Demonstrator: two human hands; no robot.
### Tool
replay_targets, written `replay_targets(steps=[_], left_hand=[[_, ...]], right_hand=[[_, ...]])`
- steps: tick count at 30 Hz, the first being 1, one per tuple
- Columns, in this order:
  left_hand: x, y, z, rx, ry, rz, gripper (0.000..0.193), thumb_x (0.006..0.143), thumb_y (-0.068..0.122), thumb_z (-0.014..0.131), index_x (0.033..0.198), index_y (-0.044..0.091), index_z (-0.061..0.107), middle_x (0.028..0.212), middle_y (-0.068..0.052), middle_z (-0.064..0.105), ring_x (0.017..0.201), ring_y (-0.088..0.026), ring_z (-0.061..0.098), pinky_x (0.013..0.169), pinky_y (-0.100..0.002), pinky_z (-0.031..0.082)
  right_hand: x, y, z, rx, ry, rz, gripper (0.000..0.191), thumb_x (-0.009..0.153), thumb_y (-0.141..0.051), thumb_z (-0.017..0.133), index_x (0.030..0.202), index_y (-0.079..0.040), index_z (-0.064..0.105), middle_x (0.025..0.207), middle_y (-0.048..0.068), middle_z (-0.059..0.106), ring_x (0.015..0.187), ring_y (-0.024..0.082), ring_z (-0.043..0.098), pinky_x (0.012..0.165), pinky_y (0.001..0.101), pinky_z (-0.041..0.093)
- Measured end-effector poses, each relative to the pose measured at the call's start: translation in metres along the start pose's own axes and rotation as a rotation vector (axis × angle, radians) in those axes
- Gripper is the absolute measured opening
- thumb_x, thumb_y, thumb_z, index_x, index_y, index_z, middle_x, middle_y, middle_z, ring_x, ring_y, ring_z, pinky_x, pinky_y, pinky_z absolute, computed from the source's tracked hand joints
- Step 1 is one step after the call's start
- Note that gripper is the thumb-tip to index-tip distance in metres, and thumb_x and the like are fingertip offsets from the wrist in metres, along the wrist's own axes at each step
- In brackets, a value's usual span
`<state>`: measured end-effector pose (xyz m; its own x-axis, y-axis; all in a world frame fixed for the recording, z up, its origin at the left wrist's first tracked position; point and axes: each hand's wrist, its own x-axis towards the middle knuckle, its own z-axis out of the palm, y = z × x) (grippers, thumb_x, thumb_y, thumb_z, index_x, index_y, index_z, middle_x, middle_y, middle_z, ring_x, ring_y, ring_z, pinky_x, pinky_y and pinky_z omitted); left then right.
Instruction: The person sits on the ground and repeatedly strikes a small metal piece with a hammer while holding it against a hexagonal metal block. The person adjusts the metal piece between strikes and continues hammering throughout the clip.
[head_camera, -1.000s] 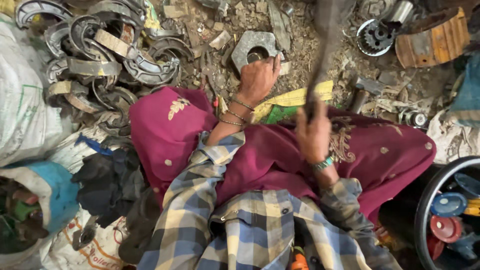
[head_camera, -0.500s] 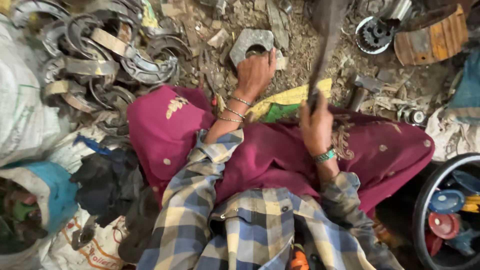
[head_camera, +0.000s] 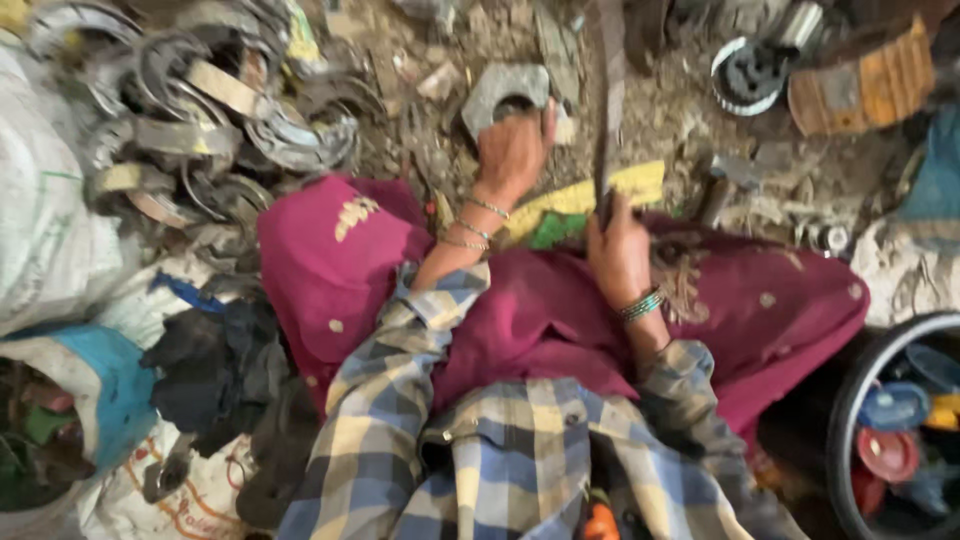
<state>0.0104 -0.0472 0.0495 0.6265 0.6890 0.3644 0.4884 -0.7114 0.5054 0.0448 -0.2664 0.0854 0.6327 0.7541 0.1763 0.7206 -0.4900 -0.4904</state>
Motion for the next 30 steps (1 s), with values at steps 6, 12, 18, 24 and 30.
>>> replay_targets(steps=[6, 12, 18, 24, 30], left_hand=[[0.0, -0.001, 0.003, -0.105, -0.076, -0.033, 0.054, 0.106, 0.038, 0.047, 0.07, 0.008, 0.073, 0.058, -0.017, 0.066, 0.048, -0.034, 0.065, 0.046, -0.046, 0.05], [0.003, 0.004, -0.004, -0.068, -0.031, 0.001, 0.052, 0.105, 0.038, 0.049, 0.069, 0.009, 0.073, 0.06, -0.017, 0.067, 0.052, -0.035, 0.067, 0.049, -0.047, 0.052], [-0.002, 0.003, -0.006, -0.033, 0.014, 0.009, 0.052, 0.105, 0.039, 0.051, 0.068, 0.009, 0.073, 0.058, -0.016, 0.067, 0.05, -0.035, 0.066, 0.048, -0.047, 0.051], [0.0, 0.008, -0.001, -0.056, -0.025, -0.019, 0.053, 0.104, 0.039, 0.051, 0.067, 0.008, 0.072, 0.057, -0.017, 0.066, 0.048, -0.034, 0.066, 0.046, -0.046, 0.051], [0.002, 0.008, -0.004, -0.097, -0.053, 0.004, 0.056, 0.106, 0.038, 0.047, 0.067, 0.008, 0.073, 0.057, -0.017, 0.066, 0.047, -0.033, 0.065, 0.044, -0.045, 0.051]], right_hand=[[-0.006, -0.004, -0.043, 0.688, 0.431, 0.047, 0.034, 0.109, -0.017, 0.057, 0.138, -0.001, 0.048, 0.078, 0.017, 0.066, 0.06, 0.03, 0.064, 0.053, 0.0386, 0.052], [0.009, 0.021, 0.021, -0.21, -0.241, 0.073, 0.046, 0.102, -0.017, 0.059, 0.141, 0.005, 0.048, 0.078, 0.024, 0.069, 0.067, 0.041, 0.069, 0.057, 0.049, 0.053], [-0.001, -0.002, -0.034, 0.21, 0.125, 0.063, 0.037, 0.107, -0.011, 0.063, 0.138, 0.003, 0.048, 0.087, 0.023, 0.07, 0.072, 0.035, 0.07, 0.061, 0.0418, 0.056], [-0.005, 0.012, -0.027, 0.437, 0.372, 0.082, 0.032, 0.11, -0.014, 0.057, 0.138, -0.001, 0.048, 0.088, 0.018, 0.068, 0.065, 0.033, 0.065, 0.057, 0.0429, 0.054], [0.008, 0.018, 0.013, -0.096, -0.144, 0.069, 0.048, 0.098, -0.018, 0.066, 0.136, 0.005, 0.047, 0.074, 0.022, 0.065, 0.062, 0.043, 0.062, 0.055, 0.0532, 0.049]])
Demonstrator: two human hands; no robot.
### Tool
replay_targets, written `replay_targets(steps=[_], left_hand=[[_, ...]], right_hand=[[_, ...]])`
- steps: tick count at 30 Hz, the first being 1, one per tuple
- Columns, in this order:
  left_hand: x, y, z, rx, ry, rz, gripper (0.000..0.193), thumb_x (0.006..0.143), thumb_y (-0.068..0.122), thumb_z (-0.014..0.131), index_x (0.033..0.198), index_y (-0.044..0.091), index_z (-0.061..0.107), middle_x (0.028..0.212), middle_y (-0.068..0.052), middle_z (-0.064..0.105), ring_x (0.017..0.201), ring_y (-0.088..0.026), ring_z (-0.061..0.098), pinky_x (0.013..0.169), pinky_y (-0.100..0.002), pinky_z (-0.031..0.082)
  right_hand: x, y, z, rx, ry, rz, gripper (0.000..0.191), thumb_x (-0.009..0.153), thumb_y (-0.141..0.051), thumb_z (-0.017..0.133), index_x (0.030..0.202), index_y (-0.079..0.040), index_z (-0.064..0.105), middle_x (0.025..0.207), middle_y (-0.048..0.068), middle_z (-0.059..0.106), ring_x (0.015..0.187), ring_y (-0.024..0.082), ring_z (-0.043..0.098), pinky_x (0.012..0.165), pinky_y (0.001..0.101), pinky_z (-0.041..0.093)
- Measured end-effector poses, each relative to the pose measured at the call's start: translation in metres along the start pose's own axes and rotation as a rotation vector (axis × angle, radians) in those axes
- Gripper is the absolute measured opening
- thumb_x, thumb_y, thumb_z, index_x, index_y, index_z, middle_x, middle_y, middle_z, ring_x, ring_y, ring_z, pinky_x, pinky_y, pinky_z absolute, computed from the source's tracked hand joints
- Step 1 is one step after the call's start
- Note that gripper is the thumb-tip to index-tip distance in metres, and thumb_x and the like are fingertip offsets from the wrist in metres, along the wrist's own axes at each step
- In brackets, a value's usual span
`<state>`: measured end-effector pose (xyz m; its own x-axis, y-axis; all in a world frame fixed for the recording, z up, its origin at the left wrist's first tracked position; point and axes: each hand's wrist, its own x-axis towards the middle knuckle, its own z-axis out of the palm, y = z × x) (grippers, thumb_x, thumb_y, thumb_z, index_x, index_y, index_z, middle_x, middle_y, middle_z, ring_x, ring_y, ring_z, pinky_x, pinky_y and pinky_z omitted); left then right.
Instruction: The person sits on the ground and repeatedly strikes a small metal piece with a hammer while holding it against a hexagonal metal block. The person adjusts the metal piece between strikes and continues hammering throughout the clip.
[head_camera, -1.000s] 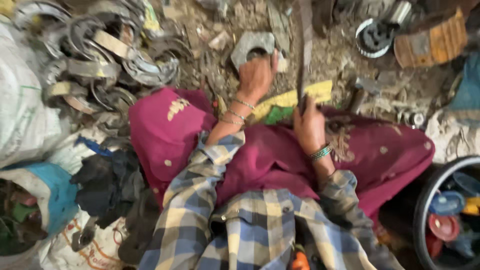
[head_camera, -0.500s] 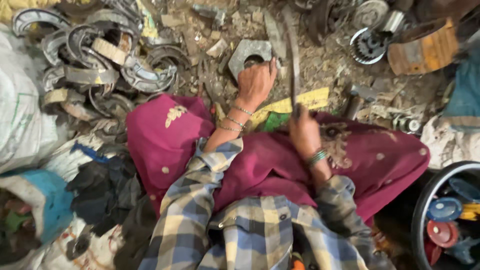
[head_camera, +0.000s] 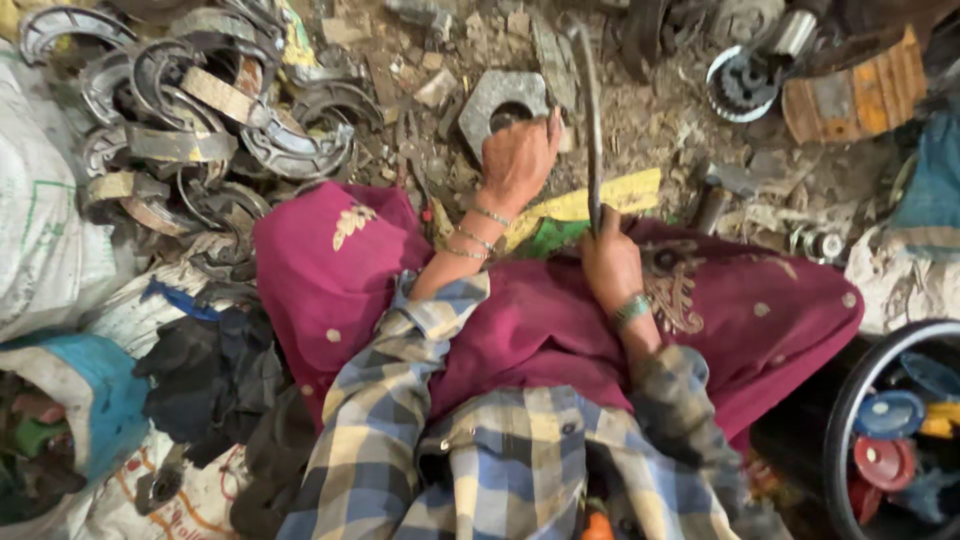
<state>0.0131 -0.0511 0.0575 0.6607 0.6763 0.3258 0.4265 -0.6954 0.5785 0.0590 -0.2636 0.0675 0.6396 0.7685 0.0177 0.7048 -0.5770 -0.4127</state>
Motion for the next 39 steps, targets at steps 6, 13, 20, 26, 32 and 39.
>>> replay_targets(steps=[6, 13, 20, 26, 32, 39], left_hand=[[-0.002, -0.002, 0.006, 0.087, -0.054, -0.027, 0.058, 0.106, 0.041, 0.048, 0.066, 0.007, 0.072, 0.054, -0.016, 0.064, 0.044, -0.032, 0.064, 0.044, -0.043, 0.051], [0.0, 0.002, -0.001, 0.051, 0.07, 0.038, 0.052, 0.104, 0.038, 0.052, 0.065, 0.01, 0.07, 0.056, -0.016, 0.065, 0.047, -0.033, 0.065, 0.045, -0.045, 0.05], [-0.005, 0.003, -0.002, 0.033, 0.073, 0.021, 0.053, 0.105, 0.037, 0.052, 0.063, 0.011, 0.071, 0.057, -0.015, 0.065, 0.048, -0.033, 0.064, 0.045, -0.047, 0.049], [-0.001, -0.001, 0.006, 0.083, -0.033, -0.012, 0.056, 0.105, 0.039, 0.05, 0.065, 0.006, 0.071, 0.053, -0.015, 0.064, 0.044, -0.031, 0.063, 0.042, -0.044, 0.05], [0.005, -0.007, -0.003, 0.065, -0.018, -0.086, 0.058, 0.106, 0.039, 0.049, 0.062, 0.007, 0.069, 0.055, -0.018, 0.065, 0.046, -0.034, 0.064, 0.043, -0.044, 0.05], [0.001, -0.009, 0.002, 0.111, 0.049, -0.034, 0.058, 0.105, 0.04, 0.051, 0.06, 0.007, 0.068, 0.058, -0.021, 0.065, 0.05, -0.037, 0.066, 0.047, -0.048, 0.051]], right_hand=[[-0.024, -0.023, -0.068, 0.311, 0.576, -0.302, 0.036, 0.118, -0.014, 0.056, 0.144, -0.005, 0.034, 0.099, 0.023, 0.065, 0.079, 0.031, 0.066, 0.074, 0.0373, 0.056], [0.002, 0.009, 0.009, -0.196, -0.179, 0.094, 0.036, 0.109, -0.013, 0.049, 0.143, -0.001, 0.043, 0.085, 0.022, 0.072, 0.058, 0.029, 0.068, 0.046, 0.0388, 0.05], [-0.006, -0.013, -0.034, 0.233, 0.161, 0.027, 0.04, 0.103, -0.016, 0.066, 0.133, 0.007, 0.053, 0.096, 0.031, 0.069, 0.084, 0.051, 0.069, 0.066, 0.0535, 0.055], [-0.019, -0.012, -0.052, 0.867, 0.615, -0.027, 0.036, 0.113, -0.019, 0.06, 0.14, -0.003, 0.043, 0.087, 0.011, 0.063, 0.063, 0.02, 0.06, 0.05, 0.0346, 0.051], [0.0, 0.025, 0.024, -0.139, -0.173, 0.142, 0.047, 0.101, -0.024, 0.062, 0.136, 0.004, 0.046, 0.078, 0.028, 0.067, 0.067, 0.045, 0.065, 0.058, 0.0517, 0.052], [-0.012, 0.0, -0.055, 0.283, 0.375, -0.196, 0.042, 0.109, -0.004, 0.065, 0.143, 0.006, 0.042, 0.103, 0.028, 0.069, 0.093, 0.041, 0.071, 0.081, 0.0494, 0.057]])
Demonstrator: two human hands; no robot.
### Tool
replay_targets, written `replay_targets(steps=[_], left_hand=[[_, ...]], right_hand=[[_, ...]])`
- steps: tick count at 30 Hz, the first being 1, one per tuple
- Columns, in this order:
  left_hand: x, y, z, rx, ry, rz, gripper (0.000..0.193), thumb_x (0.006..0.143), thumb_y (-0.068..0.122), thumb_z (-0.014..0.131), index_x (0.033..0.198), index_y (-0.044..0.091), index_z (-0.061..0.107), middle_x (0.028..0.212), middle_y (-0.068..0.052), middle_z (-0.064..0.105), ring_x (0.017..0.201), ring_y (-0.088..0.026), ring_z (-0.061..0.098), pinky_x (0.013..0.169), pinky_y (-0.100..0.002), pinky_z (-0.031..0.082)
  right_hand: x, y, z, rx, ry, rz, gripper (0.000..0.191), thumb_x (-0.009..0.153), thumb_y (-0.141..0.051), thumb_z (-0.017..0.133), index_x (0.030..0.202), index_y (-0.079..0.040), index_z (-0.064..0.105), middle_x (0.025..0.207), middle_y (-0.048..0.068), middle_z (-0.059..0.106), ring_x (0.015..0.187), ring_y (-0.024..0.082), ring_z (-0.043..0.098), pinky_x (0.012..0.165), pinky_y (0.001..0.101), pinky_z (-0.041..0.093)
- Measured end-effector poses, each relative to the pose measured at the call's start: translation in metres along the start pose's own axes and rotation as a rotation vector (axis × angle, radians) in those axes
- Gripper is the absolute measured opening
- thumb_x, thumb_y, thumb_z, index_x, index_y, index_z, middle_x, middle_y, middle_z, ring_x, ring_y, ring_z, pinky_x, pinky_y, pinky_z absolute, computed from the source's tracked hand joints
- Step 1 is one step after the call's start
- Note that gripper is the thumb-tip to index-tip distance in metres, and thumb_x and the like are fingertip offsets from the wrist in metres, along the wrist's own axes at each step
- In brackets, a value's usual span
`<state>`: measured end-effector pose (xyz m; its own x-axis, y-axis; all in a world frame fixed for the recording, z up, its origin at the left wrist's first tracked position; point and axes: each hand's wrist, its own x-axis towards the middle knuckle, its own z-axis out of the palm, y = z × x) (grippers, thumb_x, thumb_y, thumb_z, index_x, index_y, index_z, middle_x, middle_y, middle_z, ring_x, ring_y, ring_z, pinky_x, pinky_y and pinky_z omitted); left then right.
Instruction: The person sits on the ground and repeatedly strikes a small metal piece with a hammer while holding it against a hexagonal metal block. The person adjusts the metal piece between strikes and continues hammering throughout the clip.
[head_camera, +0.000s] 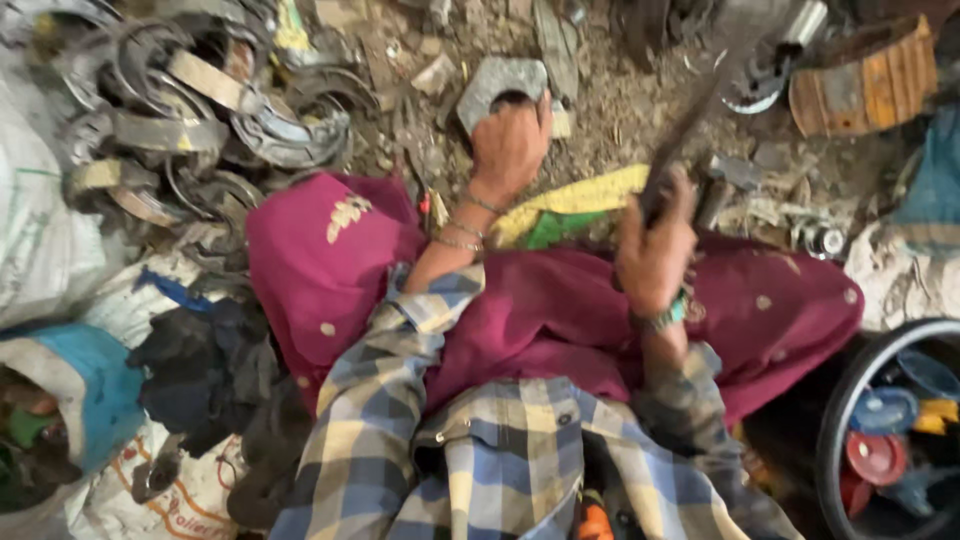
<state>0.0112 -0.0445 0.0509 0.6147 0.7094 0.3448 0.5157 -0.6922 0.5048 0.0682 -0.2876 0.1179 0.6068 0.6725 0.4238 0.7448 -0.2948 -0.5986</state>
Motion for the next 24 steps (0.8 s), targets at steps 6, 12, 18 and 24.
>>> replay_targets(steps=[6, 12, 18, 24], left_hand=[[-0.002, 0.008, 0.0, -0.053, -0.058, -0.051, 0.054, 0.104, 0.039, 0.05, 0.065, 0.009, 0.072, 0.058, -0.018, 0.066, 0.051, -0.038, 0.067, 0.048, -0.049, 0.052], [-0.003, 0.009, -0.007, -0.017, 0.006, -0.051, 0.056, 0.103, 0.041, 0.048, 0.063, 0.01, 0.072, 0.061, -0.019, 0.067, 0.052, -0.039, 0.067, 0.051, -0.05, 0.053], [-0.005, 0.005, -0.005, -0.171, -0.235, -0.066, 0.067, 0.108, 0.045, 0.045, 0.061, 0.004, 0.07, 0.058, -0.021, 0.065, 0.053, -0.039, 0.066, 0.053, -0.051, 0.053], [-0.007, 0.015, -0.006, -0.141, -0.172, -0.068, 0.065, 0.108, 0.042, 0.043, 0.064, 0.004, 0.072, 0.058, -0.023, 0.064, 0.053, -0.04, 0.066, 0.052, -0.051, 0.052]], right_hand=[[-0.012, 0.008, 0.038, -0.034, -0.087, 0.302, 0.034, 0.105, -0.015, 0.061, 0.134, 0.0, 0.051, 0.087, 0.027, 0.068, 0.077, 0.044, 0.067, 0.065, 0.0512, 0.052], [-0.015, 0.007, 0.047, -0.089, -0.362, 0.253, 0.048, 0.098, -0.014, 0.064, 0.138, 0.006, 0.047, 0.086, 0.033, 0.068, 0.076, 0.051, 0.066, 0.063, 0.0515, 0.051], [-0.011, -0.025, -0.01, 0.313, 0.114, 0.176, 0.035, 0.113, -0.016, 0.062, 0.138, 0.001, 0.045, 0.091, 0.022, 0.066, 0.07, 0.022, 0.065, 0.064, 0.0352, 0.054], [-0.017, 0.021, 0.049, -0.3, -0.429, 0.343, 0.034, 0.107, -0.018, 0.062, 0.133, -0.001, 0.049, 0.07, 0.016, 0.067, 0.057, 0.03, 0.065, 0.047, 0.0405, 0.05]])
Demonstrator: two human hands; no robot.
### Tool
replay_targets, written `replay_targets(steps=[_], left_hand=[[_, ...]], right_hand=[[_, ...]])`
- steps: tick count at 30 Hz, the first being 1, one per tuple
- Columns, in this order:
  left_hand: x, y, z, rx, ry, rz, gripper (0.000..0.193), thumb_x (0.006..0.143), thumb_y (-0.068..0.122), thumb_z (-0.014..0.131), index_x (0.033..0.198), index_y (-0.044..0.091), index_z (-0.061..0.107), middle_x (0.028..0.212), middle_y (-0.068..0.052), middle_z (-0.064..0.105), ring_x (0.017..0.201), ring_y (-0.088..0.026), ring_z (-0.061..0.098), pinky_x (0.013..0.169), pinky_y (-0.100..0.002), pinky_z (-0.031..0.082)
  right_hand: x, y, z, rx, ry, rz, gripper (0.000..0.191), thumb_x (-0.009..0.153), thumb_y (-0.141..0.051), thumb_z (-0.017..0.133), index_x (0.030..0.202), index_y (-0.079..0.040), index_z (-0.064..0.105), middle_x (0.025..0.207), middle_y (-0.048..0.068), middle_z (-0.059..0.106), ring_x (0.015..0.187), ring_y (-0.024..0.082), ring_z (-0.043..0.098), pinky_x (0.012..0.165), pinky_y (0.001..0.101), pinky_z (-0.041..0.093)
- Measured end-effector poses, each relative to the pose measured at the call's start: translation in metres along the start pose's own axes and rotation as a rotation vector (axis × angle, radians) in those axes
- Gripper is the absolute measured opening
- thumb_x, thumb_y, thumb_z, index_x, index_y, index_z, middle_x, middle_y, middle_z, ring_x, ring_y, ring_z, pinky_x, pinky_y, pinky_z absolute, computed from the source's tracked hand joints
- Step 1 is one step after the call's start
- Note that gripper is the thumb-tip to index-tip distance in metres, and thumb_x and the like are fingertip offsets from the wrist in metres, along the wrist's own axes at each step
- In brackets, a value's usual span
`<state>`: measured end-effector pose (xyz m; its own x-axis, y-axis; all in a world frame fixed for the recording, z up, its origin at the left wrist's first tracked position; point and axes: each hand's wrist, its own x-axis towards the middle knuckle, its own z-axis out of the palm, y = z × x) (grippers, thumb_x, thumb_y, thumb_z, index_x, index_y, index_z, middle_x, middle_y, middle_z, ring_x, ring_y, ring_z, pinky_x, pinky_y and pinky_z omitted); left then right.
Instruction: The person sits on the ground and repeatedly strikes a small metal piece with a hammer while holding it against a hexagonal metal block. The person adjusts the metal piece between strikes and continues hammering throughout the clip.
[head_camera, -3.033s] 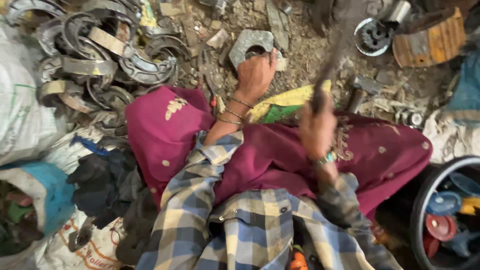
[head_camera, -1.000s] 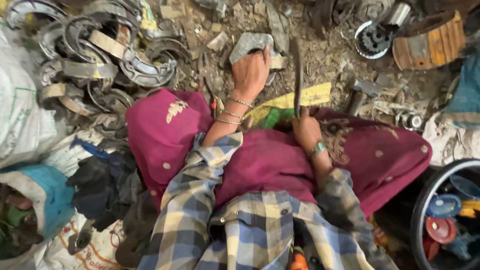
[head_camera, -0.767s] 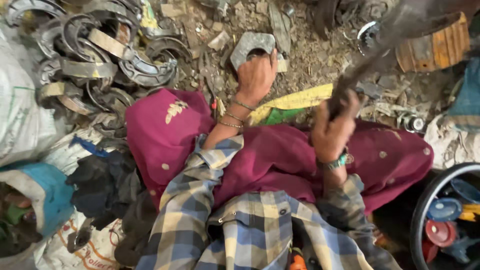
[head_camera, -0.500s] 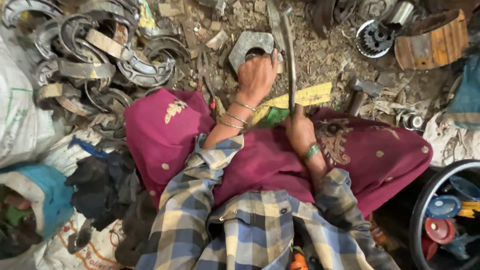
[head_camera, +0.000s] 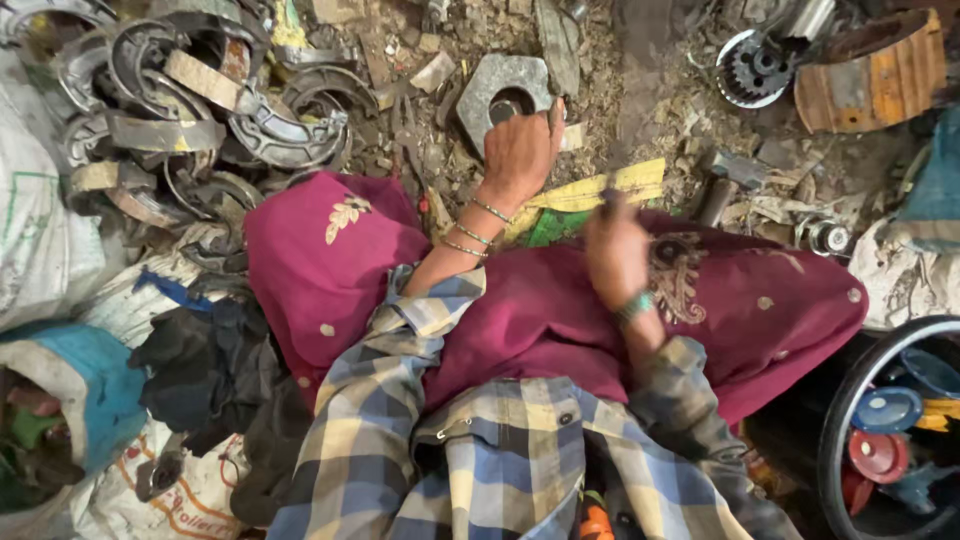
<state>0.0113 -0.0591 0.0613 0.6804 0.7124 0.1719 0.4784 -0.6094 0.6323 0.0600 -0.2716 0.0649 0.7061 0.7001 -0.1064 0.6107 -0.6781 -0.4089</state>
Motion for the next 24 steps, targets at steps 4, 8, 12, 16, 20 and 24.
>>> replay_targets(steps=[4, 8, 12, 16, 20, 24], left_hand=[[-0.002, 0.003, -0.002, 0.002, 0.078, 0.04, 0.062, 0.107, 0.041, 0.044, 0.065, 0.006, 0.073, 0.06, -0.023, 0.065, 0.054, -0.041, 0.066, 0.054, -0.052, 0.053], [-0.003, 0.002, 0.0, 0.025, 0.049, -0.01, 0.063, 0.105, 0.043, 0.046, 0.064, 0.006, 0.074, 0.06, -0.022, 0.066, 0.055, -0.042, 0.067, 0.053, -0.052, 0.053], [-0.002, 0.002, 0.001, 0.018, 0.038, -0.006, 0.061, 0.104, 0.044, 0.046, 0.065, 0.007, 0.074, 0.059, -0.022, 0.066, 0.055, -0.041, 0.068, 0.054, -0.053, 0.054], [0.001, 0.002, -0.002, 0.024, 0.042, 0.004, 0.061, 0.105, 0.043, 0.046, 0.067, 0.006, 0.074, 0.061, -0.022, 0.067, 0.056, -0.041, 0.068, 0.054, -0.052, 0.054], [0.001, -0.001, -0.005, 0.022, 0.079, -0.004, 0.059, 0.105, 0.043, 0.046, 0.067, 0.007, 0.074, 0.061, -0.022, 0.067, 0.055, -0.041, 0.067, 0.055, -0.052, 0.054], [-0.001, -0.004, -0.002, 0.004, 0.086, -0.014, 0.06, 0.105, 0.043, 0.046, 0.066, 0.007, 0.074, 0.063, -0.022, 0.068, 0.056, -0.042, 0.067, 0.055, -0.053, 0.053]], right_hand=[[0.004, -0.005, -0.001, 0.1, 0.114, -0.132, 0.038, 0.101, -0.015, 0.067, 0.13, 0.003, 0.049, 0.077, 0.021, 0.068, 0.066, 0.039, 0.066, 0.056, 0.0472, 0.051], [-0.02, -0.015, -0.058, 0.281, 0.499, -0.213, 0.036, 0.108, -0.014, 0.065, 0.134, 0.003, 0.047, 0.085, 0.019, 0.065, 0.065, 0.032, 0.062, 0.06, 0.0449, 0.053], [-0.023, -0.009, -0.059, 0.881, 0.647, -0.189, 0.025, 0.111, -0.019, 0.057, 0.126, -0.002, 0.046, 0.081, 0.011, 0.062, 0.059, 0.024, 0.059, 0.051, 0.0383, 0.051], [0.001, 0.003, 0.007, 0.124, 0.218, -0.13, 0.043, 0.106, -0.019, 0.057, 0.138, 0.008, 0.047, 0.077, 0.021, 0.064, 0.062, 0.037, 0.063, 0.053, 0.0471, 0.051], [0.004, 0.006, 0.014, 0.101, 0.039, -0.129, 0.048, 0.099, -0.018, 0.064, 0.136, 0.008, 0.05, 0.081, 0.027, 0.068, 0.07, 0.047, 0.065, 0.06, 0.0537, 0.051], [-0.015, -0.001, -0.044, 0.316, 0.368, -0.149, 0.039, 0.11, -0.017, 0.064, 0.14, 0.003, 0.048, 0.087, 0.019, 0.068, 0.066, 0.03, 0.066, 0.062, 0.0437, 0.053]])
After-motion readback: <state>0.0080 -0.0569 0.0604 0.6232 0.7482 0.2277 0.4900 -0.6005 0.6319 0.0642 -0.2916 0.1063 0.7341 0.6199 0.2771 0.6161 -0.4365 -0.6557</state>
